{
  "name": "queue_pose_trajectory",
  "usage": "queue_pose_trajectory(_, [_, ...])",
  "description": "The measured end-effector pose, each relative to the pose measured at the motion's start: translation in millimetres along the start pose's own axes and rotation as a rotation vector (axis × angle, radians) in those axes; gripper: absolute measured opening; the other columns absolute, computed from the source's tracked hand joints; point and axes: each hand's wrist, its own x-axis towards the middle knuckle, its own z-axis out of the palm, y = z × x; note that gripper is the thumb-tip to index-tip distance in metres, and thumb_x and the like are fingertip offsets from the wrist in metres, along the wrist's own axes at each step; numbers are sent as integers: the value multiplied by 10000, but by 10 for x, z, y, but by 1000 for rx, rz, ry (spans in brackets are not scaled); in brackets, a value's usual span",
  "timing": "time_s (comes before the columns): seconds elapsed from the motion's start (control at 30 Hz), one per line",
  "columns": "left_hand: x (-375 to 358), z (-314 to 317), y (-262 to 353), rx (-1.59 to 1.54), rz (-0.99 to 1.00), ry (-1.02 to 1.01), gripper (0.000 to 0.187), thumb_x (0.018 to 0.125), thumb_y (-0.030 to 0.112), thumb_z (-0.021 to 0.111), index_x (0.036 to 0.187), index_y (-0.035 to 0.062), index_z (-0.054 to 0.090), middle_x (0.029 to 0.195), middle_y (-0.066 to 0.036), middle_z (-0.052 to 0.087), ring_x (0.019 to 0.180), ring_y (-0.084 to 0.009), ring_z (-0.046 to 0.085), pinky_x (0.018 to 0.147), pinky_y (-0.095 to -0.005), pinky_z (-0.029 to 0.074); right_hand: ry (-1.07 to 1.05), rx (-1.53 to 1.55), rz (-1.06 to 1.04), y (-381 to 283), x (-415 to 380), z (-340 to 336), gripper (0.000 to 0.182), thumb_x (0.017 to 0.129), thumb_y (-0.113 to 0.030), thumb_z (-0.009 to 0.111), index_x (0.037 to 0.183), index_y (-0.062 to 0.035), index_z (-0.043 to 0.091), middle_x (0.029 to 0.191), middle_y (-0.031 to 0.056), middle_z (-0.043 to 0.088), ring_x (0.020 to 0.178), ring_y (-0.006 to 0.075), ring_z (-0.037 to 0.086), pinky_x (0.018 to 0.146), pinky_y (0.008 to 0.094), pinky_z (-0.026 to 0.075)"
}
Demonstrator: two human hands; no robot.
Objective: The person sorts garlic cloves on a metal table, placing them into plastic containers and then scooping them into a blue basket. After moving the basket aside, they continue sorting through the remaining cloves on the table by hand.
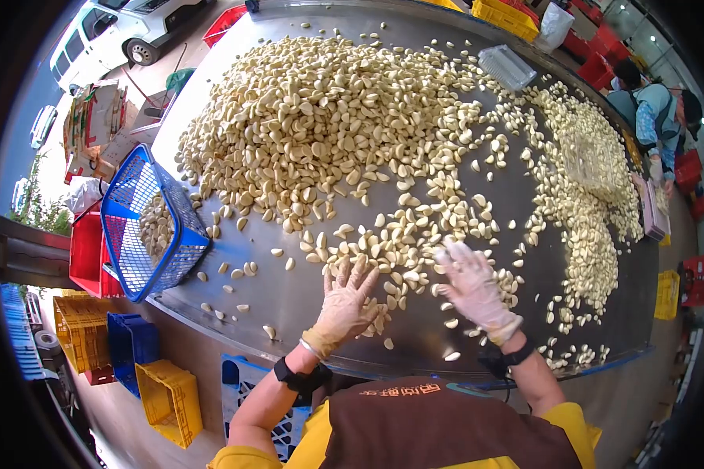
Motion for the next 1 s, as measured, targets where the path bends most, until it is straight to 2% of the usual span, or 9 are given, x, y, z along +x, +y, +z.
queue_pose_trajectory(0.17, [-158, -215, 51, -4, 374, -520, 479, 944, 456, 564, 1353, 207, 587, 1534, -135, 374, 1463, -372, 242, 1151, -630, 165, -304, 293, -403, -404, -34, 66, 633, 886, -359, 648, 1471, -270, 424, 1556, 81, 341, 1461, 296, 247, 1086, 552, 298])
queue_pose_trajectory(0.23, [-225, -398, -87, -283, 259, -504, 423, 967, 404, 563, 1340, 208, 601, 1486, -127, 443, 1438, -351, 304, 1167, -567, 194, -420, 424, -677, -67, -115, 164, 511, 888, -276, 666, 1382, -248, 541, 1478, 91, 448, 1391, 284, 386, 1039, 512, 393])
queue_pose_trajectory(0.27, [-268, -457, -182, -556, 127, -473, 369, 990, 351, 563, 1327, 208, 615, 1438, -118, 512, 1413, -330, 367, 1183, -504, 224, -396, 936, -492, 104, -89, 250, 429, 899, -131, 657, 1320, -185, 600, 1357, 99, 562, 1256, 251, 542, 998, 421, 467])
queue_pose_trajectory(0.3, [-331, -474, -289, -801, 30, -305, 350, 1003, 285, 560, 1325, 156, 606, 1340, -105, 598, 1353, -290, 455, 1155, -405, 315, -536, 1337, 101, 106, -92, -82, 423, 913, -37, 618, 1327, -114, 585, 1283, 98, 617, 1150, 228, 617, 976, 328, 494])
queue_pose_trajectory(0.43, [-147, -388, -353, -268, -100, 225, 387, 903, 220, 661, 1266, 95, 613, 1246, -147, 624, 1211, -318, 548, 1045, -389, 424, 249, 281, 144, 750, -126, 254, 569, 926, -208, 643, 1458, -130, 457, 1451, 101, 504, 1384, 274, 417, 1124, 394, 324])
queue_pose_trajectory(0.53, [153, -291, -232, -171, 1, 332, 346, 863, 182, 667, 1193, 83, 638, 1137, -133, 653, 1104, -318, 586, 965, -400, 461, 468, 408, 282, 1023, -131, 431, 376, 920, -182, 649, 1291, -128, 623, 1248, 72, 637, 1131, 263, 591, 968, 391, 446])
queue_pose_trajectory(0.6, [276, -253, -144, -237, 18, 153, 336, 849, 173, 693, 1179, 130, 651, 1078, -98, 666, 1041, -322, 603, 895, -416, 487, 415, 506, 329, 1028, -156, 423, 213, 913, -156, 643, 1122, -130, 680, 932, 40, 669, 907, 268, 604, 823, 416, 463])
queue_pose_trajectory(0.87, [483, -156, 144, -30, -121, -193, 176, 905, 254, 635, 946, 117, 737, 787, -117, 682, 752, -282, 675, 675, -423, 531, 205, -5, 130, 530, 191, 690, 156, 852, -167, 630, 1005, -132, 634, 882, 73, 596, 904, 273, 584, 831, 434, 450])
queue_pose_trajectory(1.0, [421, -172, 64, -1104, -407, -438, 430, 1019, 408, 508, 1154, 35, 675, 1044, -44, 698, 991, -208, 669, 841, -356, 533, 308, 457, 308, 524, -27, 455, 141, 860, -127, 660, 998, -102, 663, 936, 71, 640, 907, 279, 599, 817, 421, 461])
